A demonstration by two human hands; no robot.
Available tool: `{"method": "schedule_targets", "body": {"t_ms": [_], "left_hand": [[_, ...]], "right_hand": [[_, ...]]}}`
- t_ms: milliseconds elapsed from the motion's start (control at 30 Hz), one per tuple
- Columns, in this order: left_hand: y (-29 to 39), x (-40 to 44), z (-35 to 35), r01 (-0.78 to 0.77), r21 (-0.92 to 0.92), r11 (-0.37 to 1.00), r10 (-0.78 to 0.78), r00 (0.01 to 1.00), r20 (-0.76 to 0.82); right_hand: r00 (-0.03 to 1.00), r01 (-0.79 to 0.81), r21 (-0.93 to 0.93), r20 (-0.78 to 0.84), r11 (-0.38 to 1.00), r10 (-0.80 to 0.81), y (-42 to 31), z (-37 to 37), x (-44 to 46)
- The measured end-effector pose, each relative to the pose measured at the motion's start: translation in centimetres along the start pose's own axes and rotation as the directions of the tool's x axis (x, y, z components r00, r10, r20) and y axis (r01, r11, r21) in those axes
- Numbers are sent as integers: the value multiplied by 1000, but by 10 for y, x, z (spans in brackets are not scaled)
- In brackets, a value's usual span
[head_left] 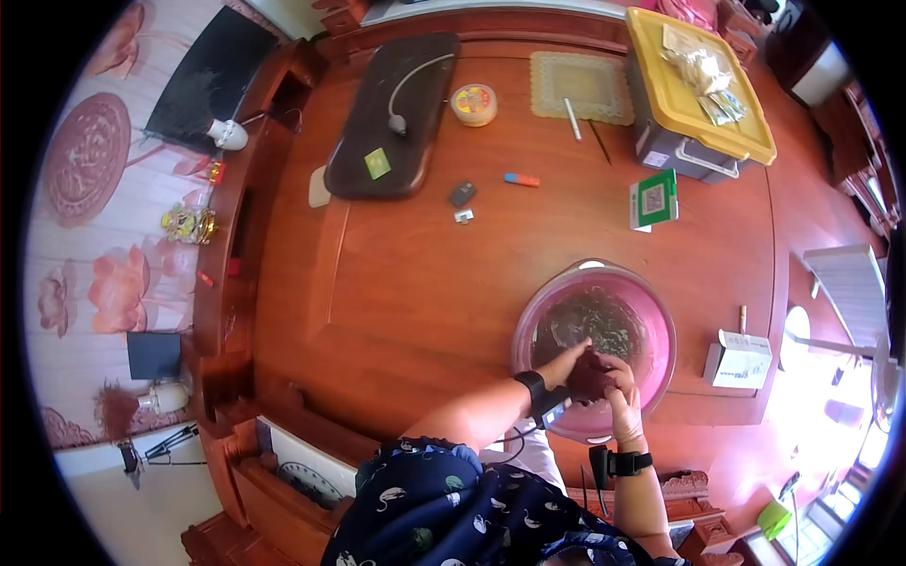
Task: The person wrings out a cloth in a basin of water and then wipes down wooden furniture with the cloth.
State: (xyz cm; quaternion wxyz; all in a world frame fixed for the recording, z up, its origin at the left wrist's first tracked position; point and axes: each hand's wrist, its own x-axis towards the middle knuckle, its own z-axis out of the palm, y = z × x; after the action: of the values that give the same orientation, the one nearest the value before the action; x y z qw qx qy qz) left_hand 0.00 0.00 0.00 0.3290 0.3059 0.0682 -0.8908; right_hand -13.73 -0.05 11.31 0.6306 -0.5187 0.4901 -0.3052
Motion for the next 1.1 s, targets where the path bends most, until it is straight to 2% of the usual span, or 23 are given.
{"method": "schedule_targets", "body": {"t_ms": [33, 67, 100, 167, 200, 233, 267, 300, 333, 400, 433, 500, 533, 633, 700, 767, 833, 900, 967, 1000, 1033, 1067, 1100], "left_hand": [[0, -4, 22, -23, -20, 1000, 24, 998, 57], [6, -19, 56, -19, 10, 1000, 19, 1000, -2], [1, -36, 41, -1, 7, 1000, 1, 1000, 24], [-15, -16, 41, -49, -51, 997, 48, 999, -22], [-14, -25, 64, -150, 46, 988, 157, 961, -228], [-13, -31, 77, -146, 12, 989, 143, 949, -281], [-18, -22, 67, -183, 64, 981, 194, 929, -316], [-17, -20, 67, -216, 116, 970, 243, 906, -346], [-17, -20, 68, -219, 116, 969, 246, 906, -344], [-13, -23, 72, -230, 241, 943, 316, 847, -428], [-11, -25, 73, -231, 241, 943, 317, 846, -428], [-5, -29, 74, -250, 313, 916, 345, 890, -298], [-2, -35, 83, -238, 361, 902, 366, 863, -347], [-2, -29, 74, -167, 374, 912, 304, 888, -345], [-1, -26, 70, -175, 399, 900, 318, 890, -327], [0, -20, 66, -182, 424, 887, 330, 892, -308], [-1, -8, 57, -197, 593, 780, 443, 844, -303], [-1, 2, 45, -165, 669, 724, 468, 831, -301], [1, 14, 31, -154, 918, 367, 610, 784, -112], [6, 14, 28, -99, 961, 258, 578, 813, -71], [18, 3, 37, -98, 961, 258, 575, 815, -71], [34, -15, 55, 76, 966, 247, 470, 863, -188], [42, -23, 64, 247, 945, 214, 363, 878, -312]], "right_hand": [[997, -12, -51, -82, 999, 7, 5, -3, 3], [982, -20, 31, -187, 999, 26, 5, -2, 6], [973, -14, 108, -230, 994, 38, 15, 20, 0], [957, 64, -197, -265, 978, -116, 23, 19, 7], [959, 60, -204, -260, 977, -113, 19, 22, 6], [934, 40, -191, -342, 981, -104, 11, 29, 7], [901, 24, -175, -422, 984, -97, 7, 33, 9], [917, 23, -299, -374, 954, -140, 12, 30, 10], [916, 2, -302, -381, 953, -123, 15, 30, 10], [916, -15, -303, -386, 953, -108, 21, 29, 11], [910, 3, -287, -396, 958, -121, 29, 28, 13], [903, 25, -262, -408, 965, -135, 31, 30, 15], [899, 36, -311, -405, 950, -167, 27, 29, 16], [895, 58, -376, -391, 925, -215, 12, 30, 18], [899, 81, -426, -359, 901, -250, 15, 27, 21], [897, 55, -369, -391, 928, -208, 17, 25, 27], [892, 28, -311, -422, 950, -164, 22, 18, 35], [915, -138, -176, -399, 975, 58, 30, 8, 43], [906, -169, -164, -414, 972, 88, 41, 4, 48], [908, -208, -295, -412, 933, 72, 41, 2, 50], [911, -245, -419, -407, 874, 60, 41, 0, 51], [893, -292, -450, -445, 844, 71, 43, -2, 53], [918, -300, -528, -387, 795, 89, 79, -20, 58]]}}
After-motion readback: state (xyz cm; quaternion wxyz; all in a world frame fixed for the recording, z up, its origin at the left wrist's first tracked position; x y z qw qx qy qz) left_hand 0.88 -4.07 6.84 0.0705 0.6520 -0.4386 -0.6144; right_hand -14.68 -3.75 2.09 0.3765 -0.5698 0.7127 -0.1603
